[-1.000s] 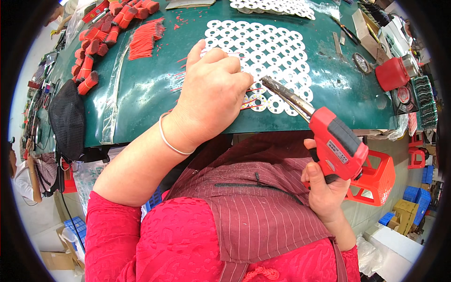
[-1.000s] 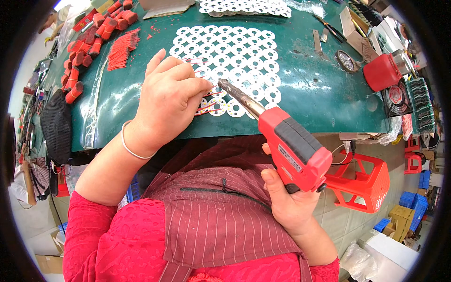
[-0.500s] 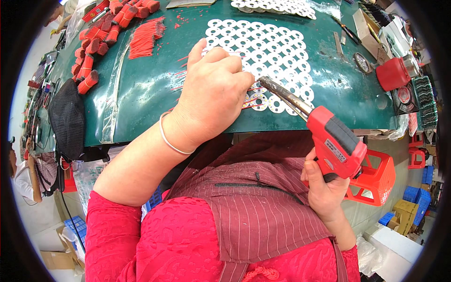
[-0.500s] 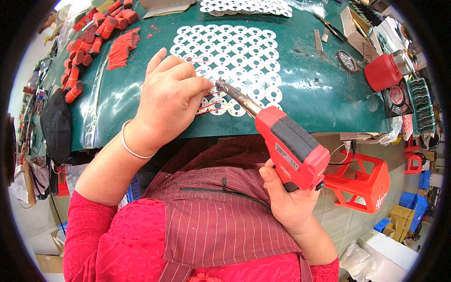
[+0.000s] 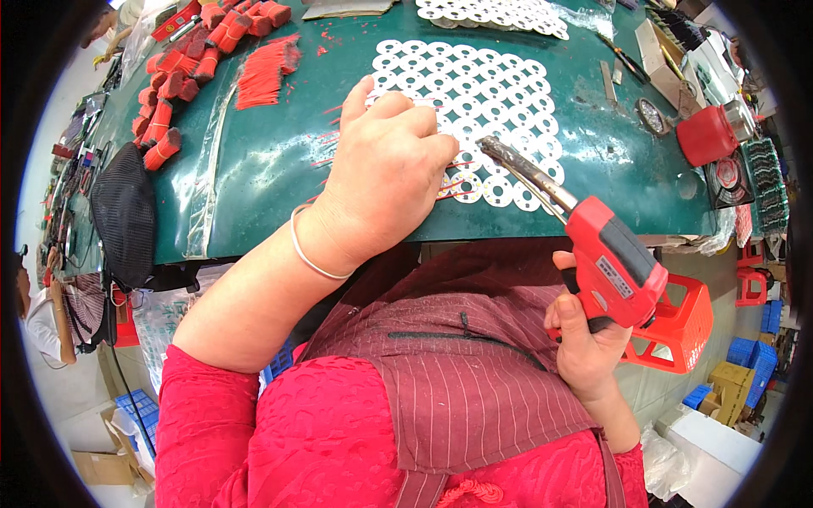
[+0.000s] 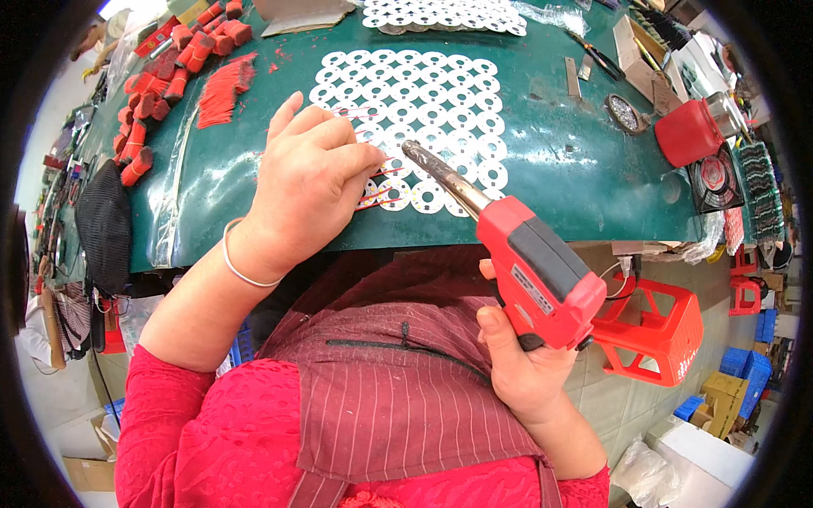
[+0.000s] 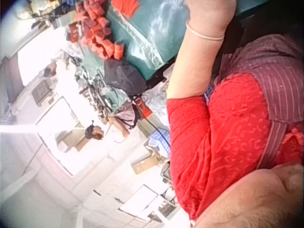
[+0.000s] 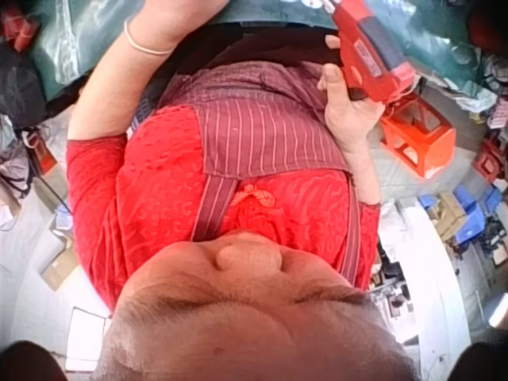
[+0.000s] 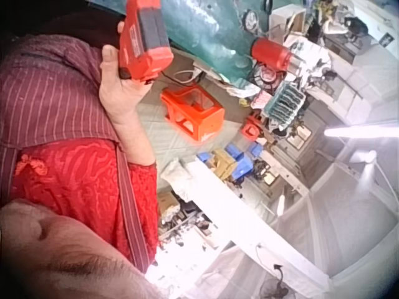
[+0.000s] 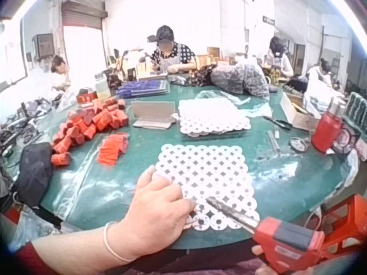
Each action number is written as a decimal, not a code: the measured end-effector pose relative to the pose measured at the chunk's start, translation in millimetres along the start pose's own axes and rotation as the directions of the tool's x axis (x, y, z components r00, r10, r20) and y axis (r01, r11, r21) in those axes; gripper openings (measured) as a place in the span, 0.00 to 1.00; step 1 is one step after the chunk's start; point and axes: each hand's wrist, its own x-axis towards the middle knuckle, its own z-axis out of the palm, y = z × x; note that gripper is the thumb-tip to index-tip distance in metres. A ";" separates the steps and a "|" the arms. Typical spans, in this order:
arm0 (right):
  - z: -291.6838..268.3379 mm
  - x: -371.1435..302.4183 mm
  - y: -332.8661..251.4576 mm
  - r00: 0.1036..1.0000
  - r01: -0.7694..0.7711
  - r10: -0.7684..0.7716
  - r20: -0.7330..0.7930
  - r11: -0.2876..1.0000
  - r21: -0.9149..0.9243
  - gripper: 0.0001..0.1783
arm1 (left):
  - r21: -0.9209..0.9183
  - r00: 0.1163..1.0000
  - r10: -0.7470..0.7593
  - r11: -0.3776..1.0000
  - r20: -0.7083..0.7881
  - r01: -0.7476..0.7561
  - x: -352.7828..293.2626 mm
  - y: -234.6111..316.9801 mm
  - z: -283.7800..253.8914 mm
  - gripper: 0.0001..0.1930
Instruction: The person holds a soldering tool in one hand while picking up wires from the work table and inserting them into an array of circular LED circuit boards by hand.
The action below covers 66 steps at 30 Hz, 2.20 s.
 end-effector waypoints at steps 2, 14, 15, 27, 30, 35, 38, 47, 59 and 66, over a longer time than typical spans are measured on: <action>1.5 1.1 -1.4 1.000 -0.003 0.004 -0.013 0.999 0.050 0.27 | -0.010 1.000 -0.010 1.000 -0.008 0.010 -1.3 -1.2 -2.9 0.03; -4.5 -11.3 -4.5 0.998 -0.024 0.024 -0.059 1.000 0.006 0.21 | -0.041 0.985 -0.052 0.998 -0.166 0.046 -18.7 -24.8 -34.5 0.09; -4.3 -10.9 -4.4 0.998 -0.022 0.023 -0.060 1.000 0.009 0.21 | -0.037 0.982 -0.058 0.998 -0.178 0.052 -22.2 -38.0 -38.6 0.11; 3.9 -6.7 -10.2 1.000 -0.007 0.007 -0.004 1.000 -0.004 0.21 | 0.503 0.985 -0.146 0.860 0.090 0.081 -55.7 -148.5 -68.9 0.09; 4.4 -8.6 -10.0 1.000 -0.018 0.018 -0.014 1.000 0.011 0.25 | 0.552 0.983 -0.136 0.833 0.123 0.046 -51.8 -156.9 -65.3 0.07; 6.9 -10.8 -10.4 1.000 -0.018 0.018 -0.023 0.999 -0.028 0.19 | 0.523 0.987 -0.086 0.852 0.138 0.001 -47.1 -166.0 -57.0 0.03; 6.8 -11.4 -9.2 1.000 -0.011 0.010 -0.013 1.000 -0.025 0.20 | 0.507 0.991 -0.090 0.862 0.095 0.030 -46.4 -166.6 -53.8 0.02; 2.6 -14.2 -5.0 1.000 0.005 -0.005 -0.018 1.000 -0.001 0.22 | 0.365 0.994 -0.110 0.925 -0.014 0.107 -50.8 -178.5 -46.4 0.02; 0.8 -18.1 -3.3 0.998 -0.020 0.022 -0.058 1.000 0.024 0.22 | 0.362 0.985 -0.168 0.921 0.033 0.144 -57.8 -165.5 -56.7 0.06; 1.9 -17.8 -3.1 0.997 -0.029 0.032 -0.073 0.999 0.029 0.23 | 0.370 1.000 -0.023 0.929 0.004 0.020 -59.0 -151.4 -72.8 0.08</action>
